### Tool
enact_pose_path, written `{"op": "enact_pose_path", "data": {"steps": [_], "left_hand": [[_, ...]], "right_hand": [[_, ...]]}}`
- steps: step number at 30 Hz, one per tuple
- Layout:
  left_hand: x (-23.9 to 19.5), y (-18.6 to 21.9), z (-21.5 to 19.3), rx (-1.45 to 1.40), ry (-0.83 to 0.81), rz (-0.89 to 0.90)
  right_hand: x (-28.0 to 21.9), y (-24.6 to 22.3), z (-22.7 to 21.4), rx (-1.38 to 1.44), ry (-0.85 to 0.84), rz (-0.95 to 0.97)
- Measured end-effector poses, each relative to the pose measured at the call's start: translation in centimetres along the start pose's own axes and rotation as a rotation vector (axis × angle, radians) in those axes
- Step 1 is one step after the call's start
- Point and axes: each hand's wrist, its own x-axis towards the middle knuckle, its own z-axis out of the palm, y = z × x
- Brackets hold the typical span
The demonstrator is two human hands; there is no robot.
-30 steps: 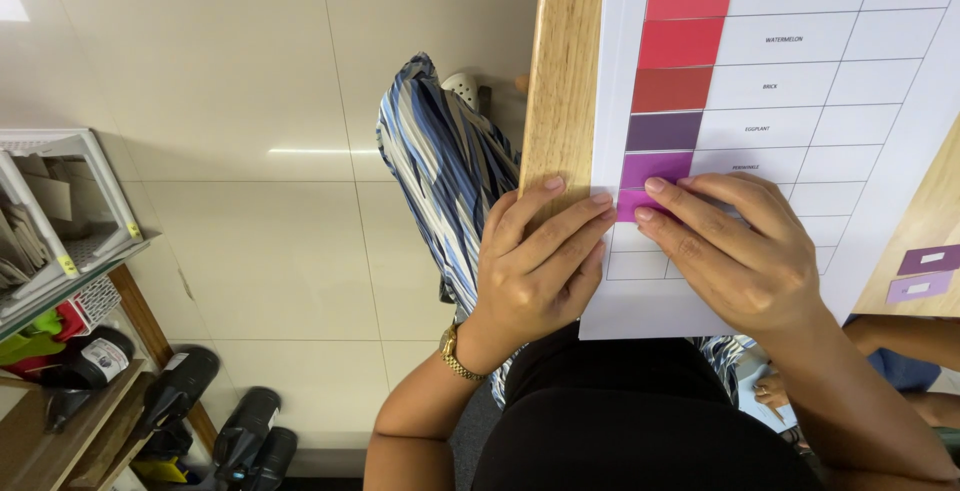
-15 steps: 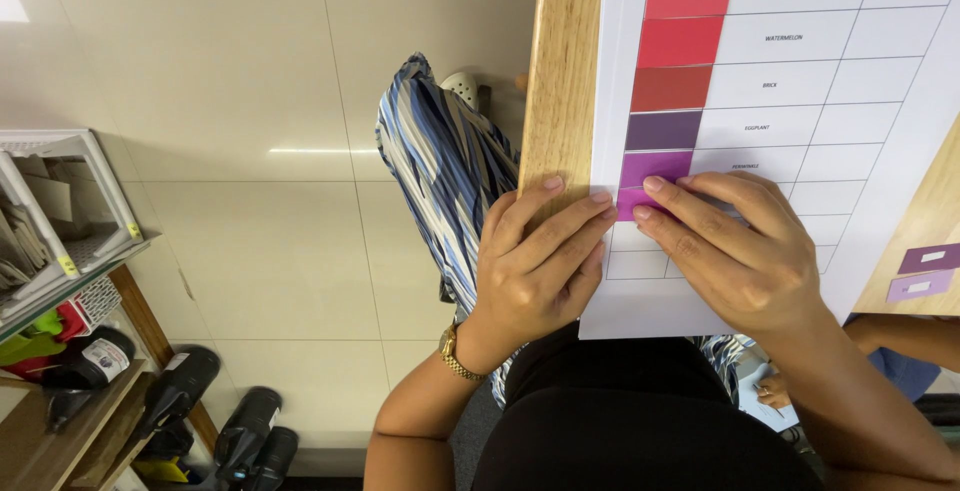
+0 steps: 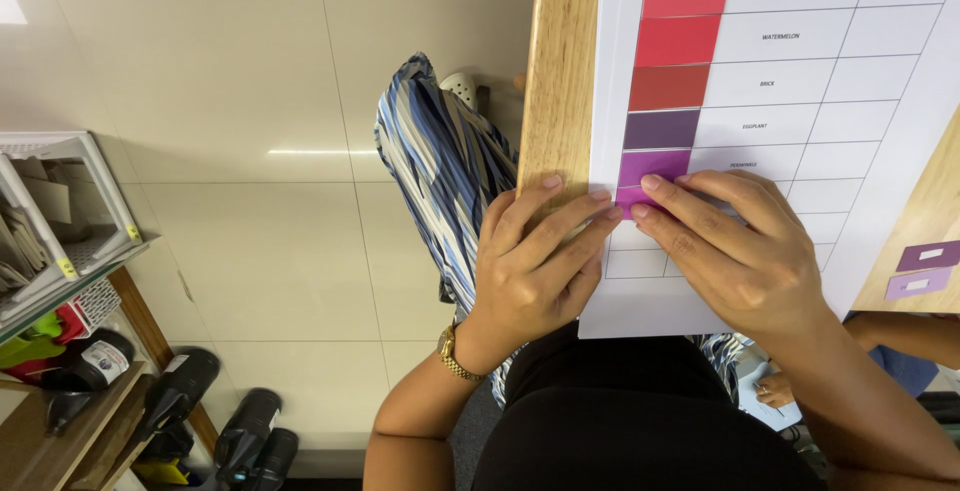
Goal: A person is creating a color reference chart by cutting double-sided tape, applying it to colored swatches, and sticking them onto a template.
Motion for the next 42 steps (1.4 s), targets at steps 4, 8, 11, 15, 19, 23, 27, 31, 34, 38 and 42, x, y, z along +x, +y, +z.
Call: {"op": "enact_pose_path", "data": {"steps": [4,8,11,15,19,23,27,31,34,38,42], "left_hand": [[-0.2,0.0,0.1,0.039,-0.013,0.003],[0.0,0.4,-0.4,0.141,-0.087,0.002],[0.3,0.7,-0.8,0.229,-0.112,0.005],[0.3,0.7,-0.9,0.251,-0.132,0.008],[0.3,0.6,-0.8,0.254,-0.128,0.007],[0.1,0.7,-0.9,0.279,-0.147,0.015],[0.2,0.9,-0.9,0.281,-0.164,0.000],[0.6,1.3,-1.2,0.296,-0.157,0.011],[0.4,1.4,-0.9,0.309,-0.141,0.008],[0.7,1.9,-1.0,0.313,-0.137,0.008],[0.8,2.3,-0.9,0.309,-0.117,-0.005]], "right_hand": [[0.2,-0.1,0.0,-0.004,0.006,0.001],[0.2,-0.3,0.0,-0.011,-0.011,0.015],[0.3,-0.5,-0.1,-0.067,-0.005,0.008],[-0.8,-0.6,-0.1,-0.104,-0.031,0.087],[-2.1,-0.6,0.3,-0.157,-0.043,0.145],[-2.6,-0.8,0.2,-0.133,-0.018,0.226],[-3.8,-0.3,-0.5,-0.193,-0.002,0.282],[-3.5,-1.1,-0.8,-0.324,-0.020,0.256],[-2.8,-2.2,0.2,-0.407,-0.067,0.228],[-2.9,-2.0,-0.1,-0.429,-0.050,0.245],[-4.9,-1.4,-1.2,-0.454,-0.003,0.270]]}}
